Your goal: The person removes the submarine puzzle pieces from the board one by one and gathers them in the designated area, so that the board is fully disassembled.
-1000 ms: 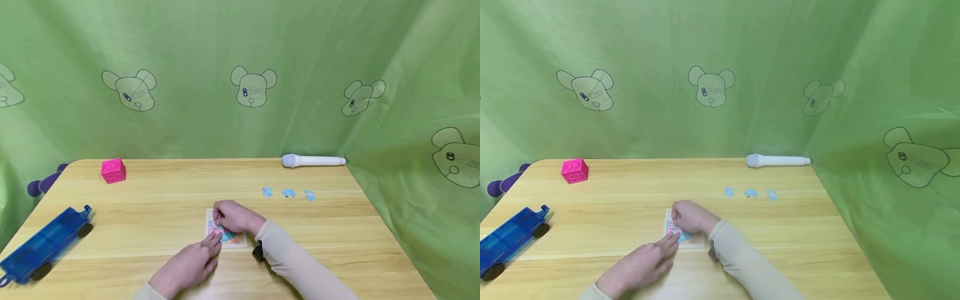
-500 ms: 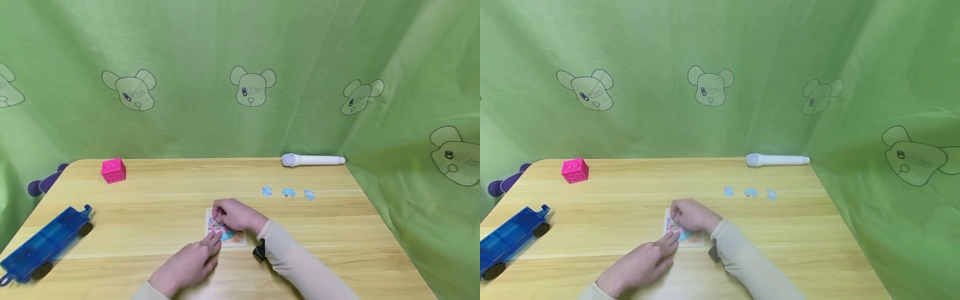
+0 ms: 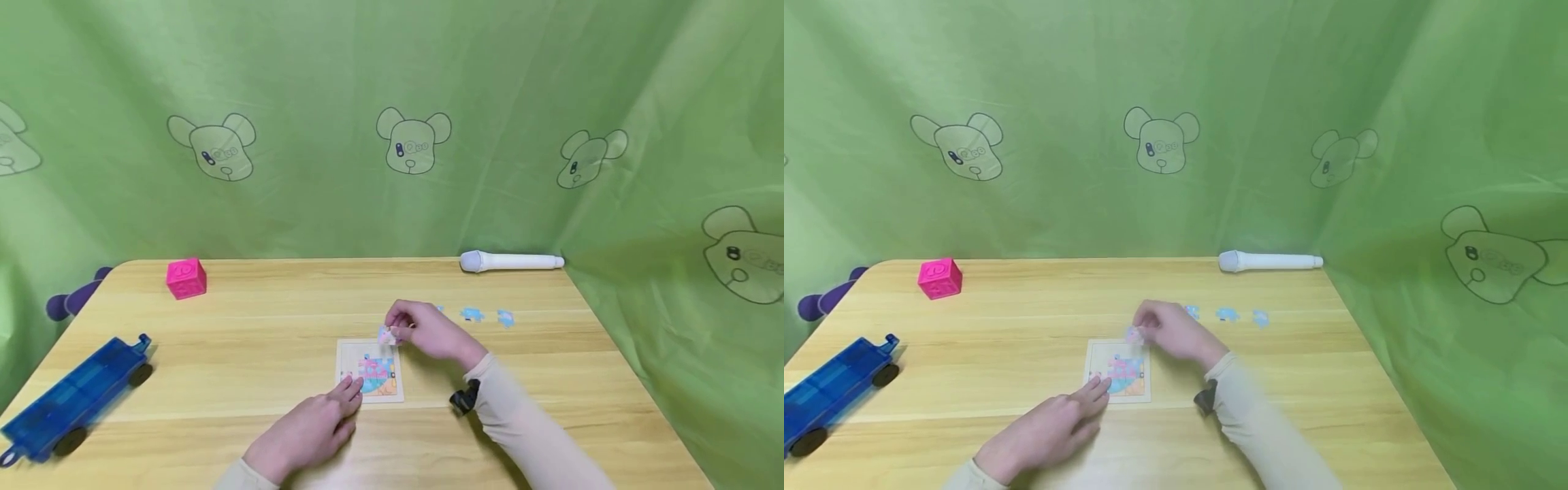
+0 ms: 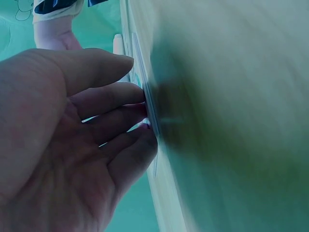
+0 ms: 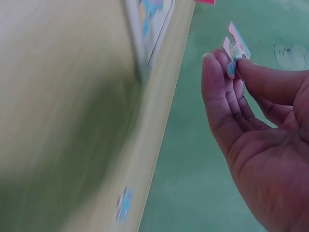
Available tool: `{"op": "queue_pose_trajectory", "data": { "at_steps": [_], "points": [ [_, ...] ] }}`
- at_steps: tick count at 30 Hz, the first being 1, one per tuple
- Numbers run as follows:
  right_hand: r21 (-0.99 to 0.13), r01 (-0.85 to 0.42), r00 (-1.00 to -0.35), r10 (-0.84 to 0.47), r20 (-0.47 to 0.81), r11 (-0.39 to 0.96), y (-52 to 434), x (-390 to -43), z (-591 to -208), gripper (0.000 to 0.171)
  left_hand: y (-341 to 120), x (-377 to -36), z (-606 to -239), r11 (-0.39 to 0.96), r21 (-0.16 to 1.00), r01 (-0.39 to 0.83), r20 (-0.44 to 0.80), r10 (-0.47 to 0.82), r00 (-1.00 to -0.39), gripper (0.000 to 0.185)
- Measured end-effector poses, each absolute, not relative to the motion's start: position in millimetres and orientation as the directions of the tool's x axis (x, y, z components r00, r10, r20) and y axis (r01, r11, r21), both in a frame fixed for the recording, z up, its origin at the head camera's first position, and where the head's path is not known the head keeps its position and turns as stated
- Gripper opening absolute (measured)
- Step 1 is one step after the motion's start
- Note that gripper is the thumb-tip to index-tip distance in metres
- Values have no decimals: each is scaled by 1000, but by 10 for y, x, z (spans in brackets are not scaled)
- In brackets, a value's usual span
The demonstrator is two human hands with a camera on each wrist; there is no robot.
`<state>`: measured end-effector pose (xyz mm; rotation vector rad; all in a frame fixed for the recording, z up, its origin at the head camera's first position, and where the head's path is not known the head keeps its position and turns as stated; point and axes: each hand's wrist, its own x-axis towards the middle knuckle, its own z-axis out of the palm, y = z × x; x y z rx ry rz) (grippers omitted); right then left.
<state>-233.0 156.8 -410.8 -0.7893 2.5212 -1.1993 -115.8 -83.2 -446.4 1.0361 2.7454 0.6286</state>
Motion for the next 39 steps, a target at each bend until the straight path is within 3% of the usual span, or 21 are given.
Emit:
{"op": "queue_pose_trajectory", "data": {
  "at_steps": [16, 23, 30, 39],
  "points": [
    [-726, -287, -872, -485, -72, 625, 2241, -2507, -4221, 13, -835, -1136, -4469, 675, 457, 579, 21, 643, -765, 43],
    [-702, -270, -873, -475, -110, 659, 2341, -2508, -4279, 10, -826, -1129, -4459, 674, 456, 581, 14, 647, -762, 43],
    [-606, -286, -885, -447, -129, 742, 2384, -2538, -4318, 12, -816, -1123, -4443, 686, 460, 564, -6, 638, -770, 44],
    [-590, -310, -884, -454, -110, 745, 2391, -2549, -4374, 6, -837, -1131, -4453, 680, 454, 576, 4, 645, -764, 44]
  ]
}}
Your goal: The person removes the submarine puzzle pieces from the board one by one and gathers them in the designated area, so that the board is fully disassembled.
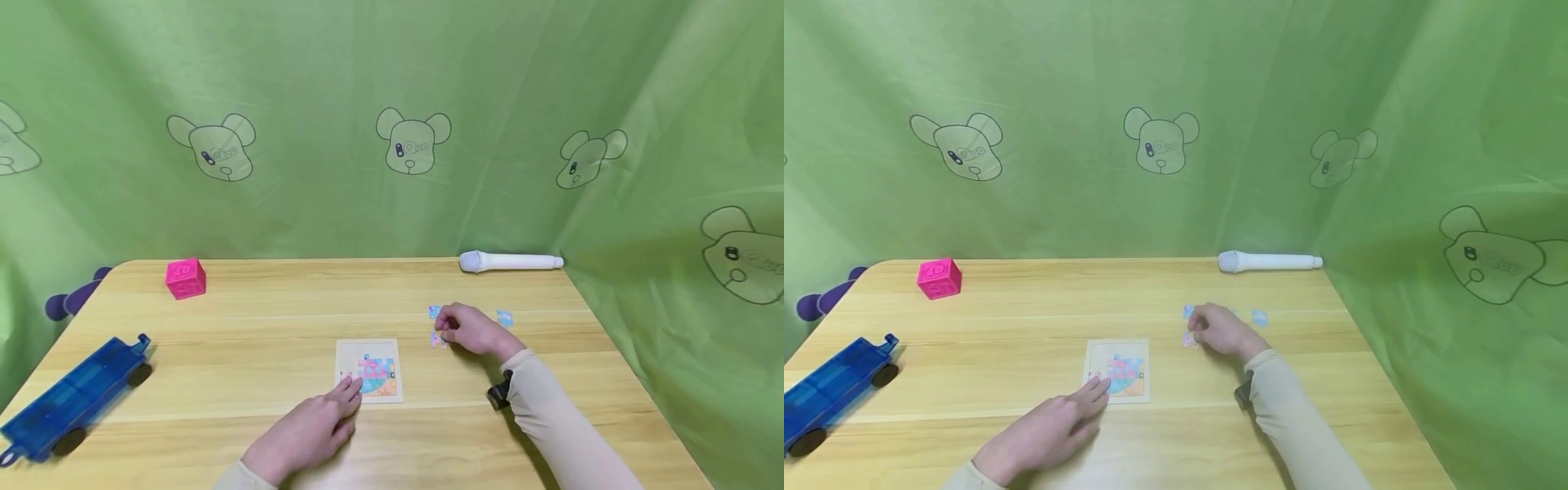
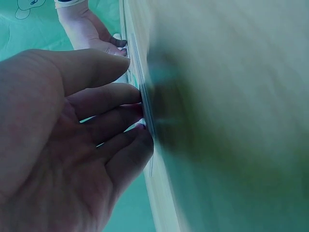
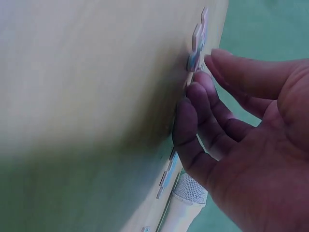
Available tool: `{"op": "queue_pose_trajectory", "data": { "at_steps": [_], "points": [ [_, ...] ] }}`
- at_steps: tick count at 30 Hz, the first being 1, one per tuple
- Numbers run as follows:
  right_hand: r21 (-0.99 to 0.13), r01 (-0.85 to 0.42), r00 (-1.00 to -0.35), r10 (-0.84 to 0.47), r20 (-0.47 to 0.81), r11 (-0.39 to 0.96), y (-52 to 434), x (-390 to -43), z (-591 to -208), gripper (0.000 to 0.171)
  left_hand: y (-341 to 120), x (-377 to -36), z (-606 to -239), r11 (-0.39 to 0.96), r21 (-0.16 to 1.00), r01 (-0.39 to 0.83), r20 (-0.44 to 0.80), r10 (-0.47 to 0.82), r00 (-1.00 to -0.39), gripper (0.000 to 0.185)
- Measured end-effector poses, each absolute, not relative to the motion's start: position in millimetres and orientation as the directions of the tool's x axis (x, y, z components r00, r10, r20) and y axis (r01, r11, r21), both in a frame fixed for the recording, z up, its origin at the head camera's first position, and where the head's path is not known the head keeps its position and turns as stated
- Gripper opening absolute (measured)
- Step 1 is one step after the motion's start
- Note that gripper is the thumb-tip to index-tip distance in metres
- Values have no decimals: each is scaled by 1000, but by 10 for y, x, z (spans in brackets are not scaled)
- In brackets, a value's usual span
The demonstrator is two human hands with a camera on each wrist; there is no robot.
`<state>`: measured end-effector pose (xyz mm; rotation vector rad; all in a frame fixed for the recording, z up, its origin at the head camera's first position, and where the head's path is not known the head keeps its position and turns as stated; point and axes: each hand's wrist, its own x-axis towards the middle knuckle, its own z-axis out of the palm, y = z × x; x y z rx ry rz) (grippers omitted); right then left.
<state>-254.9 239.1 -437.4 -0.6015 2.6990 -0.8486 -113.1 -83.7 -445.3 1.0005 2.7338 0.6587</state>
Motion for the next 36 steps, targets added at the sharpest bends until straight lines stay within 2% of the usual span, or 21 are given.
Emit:
{"op": "queue_pose_trajectory", "data": {
  "at_steps": [5, 12, 16, 25, 36],
  "points": [
    [-598, -333, -891, -451, -54, 729, 2318, -2498, -4376, 4, -834, -1129, -4453, 683, 456, 571, 0, 641, -768, 44],
    [-589, -428, -851, -525, 7, 685, 2039, -2364, -4281, 5, -830, -1131, -4455, 681, 465, 566, 1, 639, -769, 44],
    [-584, -453, -829, -560, -3, 674, 1861, -2281, -4246, 5, -825, -1138, -4464, 677, 467, 570, 5, 642, -767, 44],
    [-568, -490, -778, -626, -58, 662, 1519, -2159, -4265, 20, -842, -1144, -4467, 673, 468, 573, 12, 644, -765, 44],
    [-504, -525, -749, -653, -108, 686, 1240, -2107, -4359, 22, -841, -1148, -4468, 667, 479, 571, 10, 646, -763, 44]
  ]
}}
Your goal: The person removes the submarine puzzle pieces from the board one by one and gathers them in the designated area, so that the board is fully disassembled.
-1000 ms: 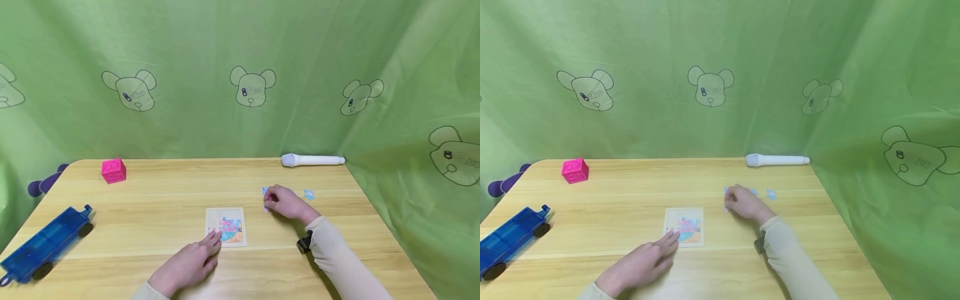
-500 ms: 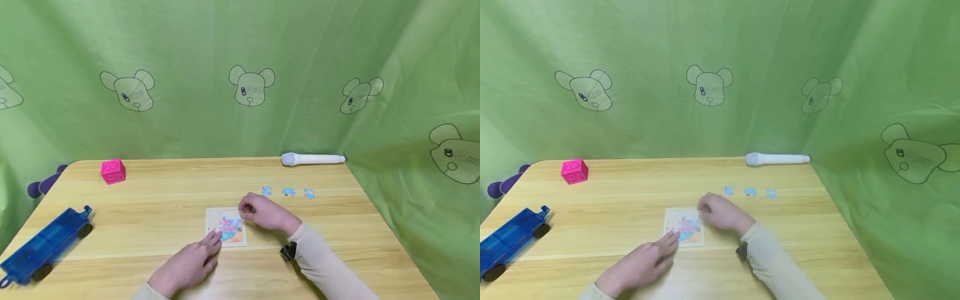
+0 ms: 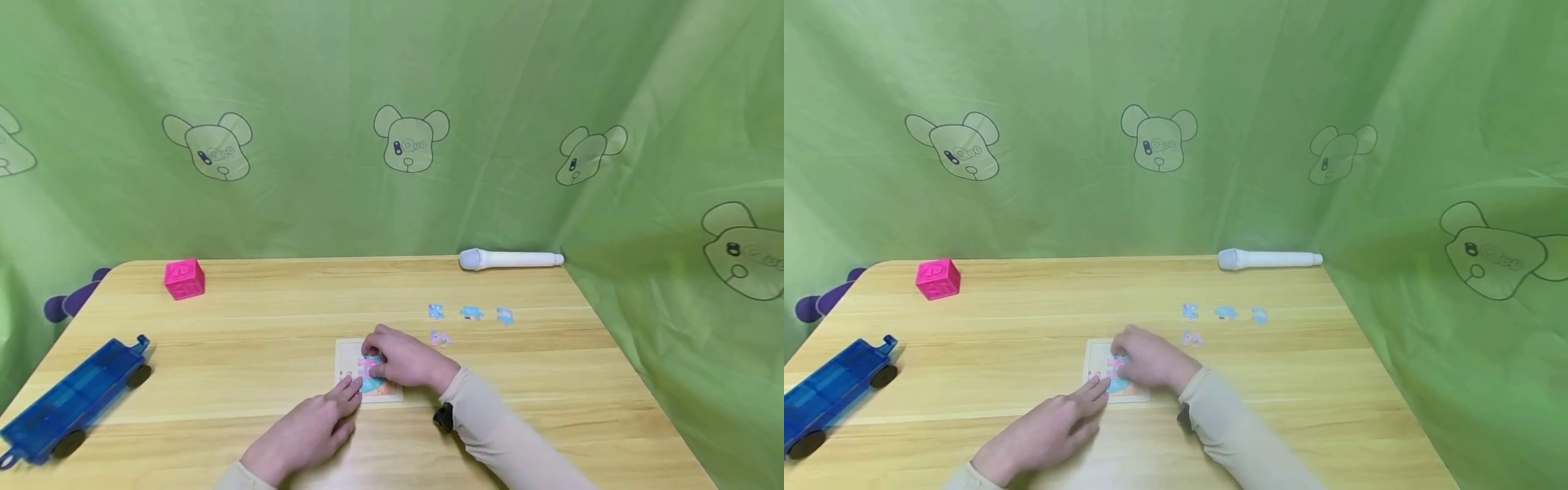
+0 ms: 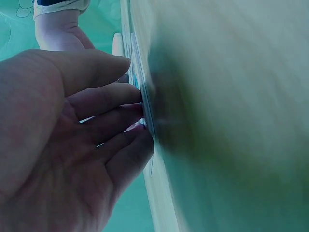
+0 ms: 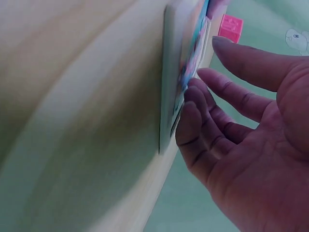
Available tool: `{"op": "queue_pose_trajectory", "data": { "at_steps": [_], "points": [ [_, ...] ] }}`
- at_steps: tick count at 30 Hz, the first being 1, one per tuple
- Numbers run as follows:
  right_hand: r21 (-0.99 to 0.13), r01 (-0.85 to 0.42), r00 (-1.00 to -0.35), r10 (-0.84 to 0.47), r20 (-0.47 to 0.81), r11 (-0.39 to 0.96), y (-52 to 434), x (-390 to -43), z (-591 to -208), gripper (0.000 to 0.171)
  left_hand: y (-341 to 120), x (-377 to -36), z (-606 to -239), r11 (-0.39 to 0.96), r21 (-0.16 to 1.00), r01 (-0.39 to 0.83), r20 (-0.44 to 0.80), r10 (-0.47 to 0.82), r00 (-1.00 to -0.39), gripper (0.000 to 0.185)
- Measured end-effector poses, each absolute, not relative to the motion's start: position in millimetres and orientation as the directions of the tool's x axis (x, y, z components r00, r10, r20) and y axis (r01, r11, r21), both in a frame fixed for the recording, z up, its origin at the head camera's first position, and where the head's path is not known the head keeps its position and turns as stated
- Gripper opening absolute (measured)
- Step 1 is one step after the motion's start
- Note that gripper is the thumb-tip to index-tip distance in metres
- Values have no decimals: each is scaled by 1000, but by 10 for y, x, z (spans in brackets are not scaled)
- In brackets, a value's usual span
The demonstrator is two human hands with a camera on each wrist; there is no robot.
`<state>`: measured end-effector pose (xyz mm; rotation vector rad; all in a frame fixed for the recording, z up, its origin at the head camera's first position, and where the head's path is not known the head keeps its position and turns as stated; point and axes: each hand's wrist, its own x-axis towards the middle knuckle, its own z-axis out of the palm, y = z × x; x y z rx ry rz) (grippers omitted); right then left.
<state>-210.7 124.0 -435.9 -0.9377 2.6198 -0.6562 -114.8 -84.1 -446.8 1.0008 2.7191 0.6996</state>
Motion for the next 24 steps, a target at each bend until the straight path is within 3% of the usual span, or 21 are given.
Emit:
{"op": "queue_pose_trajectory", "data": {
  "at_steps": [13, 24],
  "points": [
    [-439, -515, -771, -621, -138, 736, 1154, -2096, -4355, 34, -843, -1146, -4468, 668, 480, 569, 8, 645, -764, 45],
    [-468, -489, -780, -609, -144, 736, 1150, -2102, -4344, 27, -843, -1143, -4465, 666, 487, 565, 10, 643, -766, 44]
  ]
}}
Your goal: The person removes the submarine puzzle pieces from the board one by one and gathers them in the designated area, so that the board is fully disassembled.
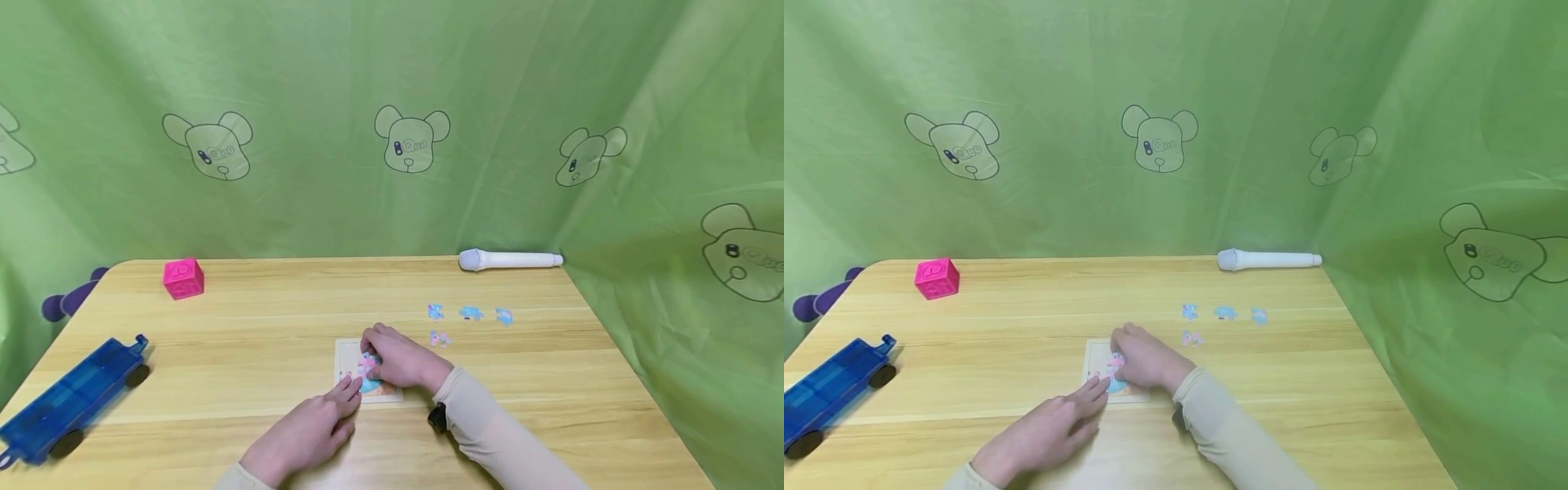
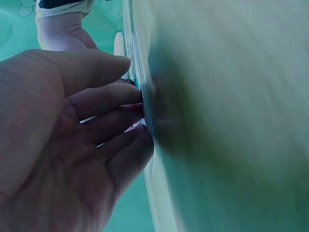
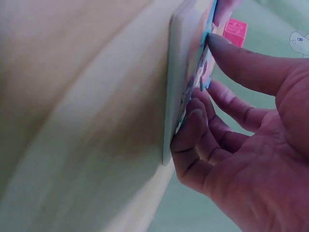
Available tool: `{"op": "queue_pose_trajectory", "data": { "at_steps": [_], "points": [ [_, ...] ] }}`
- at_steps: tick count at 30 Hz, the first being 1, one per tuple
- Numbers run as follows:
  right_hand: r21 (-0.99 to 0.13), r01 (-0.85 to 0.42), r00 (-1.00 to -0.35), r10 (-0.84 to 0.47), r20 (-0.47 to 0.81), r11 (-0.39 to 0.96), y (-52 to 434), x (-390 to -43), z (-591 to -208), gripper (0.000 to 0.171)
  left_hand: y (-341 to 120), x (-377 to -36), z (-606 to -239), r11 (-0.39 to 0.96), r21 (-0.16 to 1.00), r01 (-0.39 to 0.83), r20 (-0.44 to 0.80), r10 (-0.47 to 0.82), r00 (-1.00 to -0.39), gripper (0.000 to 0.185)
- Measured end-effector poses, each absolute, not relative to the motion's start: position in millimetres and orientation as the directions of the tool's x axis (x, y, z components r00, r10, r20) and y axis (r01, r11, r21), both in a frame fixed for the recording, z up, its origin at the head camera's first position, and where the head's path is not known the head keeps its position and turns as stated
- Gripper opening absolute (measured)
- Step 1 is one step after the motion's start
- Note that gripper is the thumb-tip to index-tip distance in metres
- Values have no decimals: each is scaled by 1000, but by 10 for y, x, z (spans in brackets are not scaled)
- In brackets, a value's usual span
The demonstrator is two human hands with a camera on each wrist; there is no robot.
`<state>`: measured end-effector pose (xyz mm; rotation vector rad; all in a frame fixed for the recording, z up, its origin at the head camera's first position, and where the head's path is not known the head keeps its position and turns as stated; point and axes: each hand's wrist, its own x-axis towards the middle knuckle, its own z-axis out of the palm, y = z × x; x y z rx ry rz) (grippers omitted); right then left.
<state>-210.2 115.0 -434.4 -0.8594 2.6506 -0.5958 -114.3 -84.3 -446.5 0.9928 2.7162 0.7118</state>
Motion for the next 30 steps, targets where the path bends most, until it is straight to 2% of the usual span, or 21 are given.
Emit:
{"op": "queue_pose_trajectory", "data": {
  "at_steps": [16, 30],
  "points": [
    [-566, -439, -788, -602, -130, 698, 1126, -2128, -4329, 12, -843, -1149, -4485, 658, 482, 578, 36, 644, -764, 43],
    [-628, -464, -769, -636, -66, 625, 1237, -2142, -4311, 11, -841, -1137, -4481, 665, 483, 570, 25, 640, -768, 43]
  ]
}}
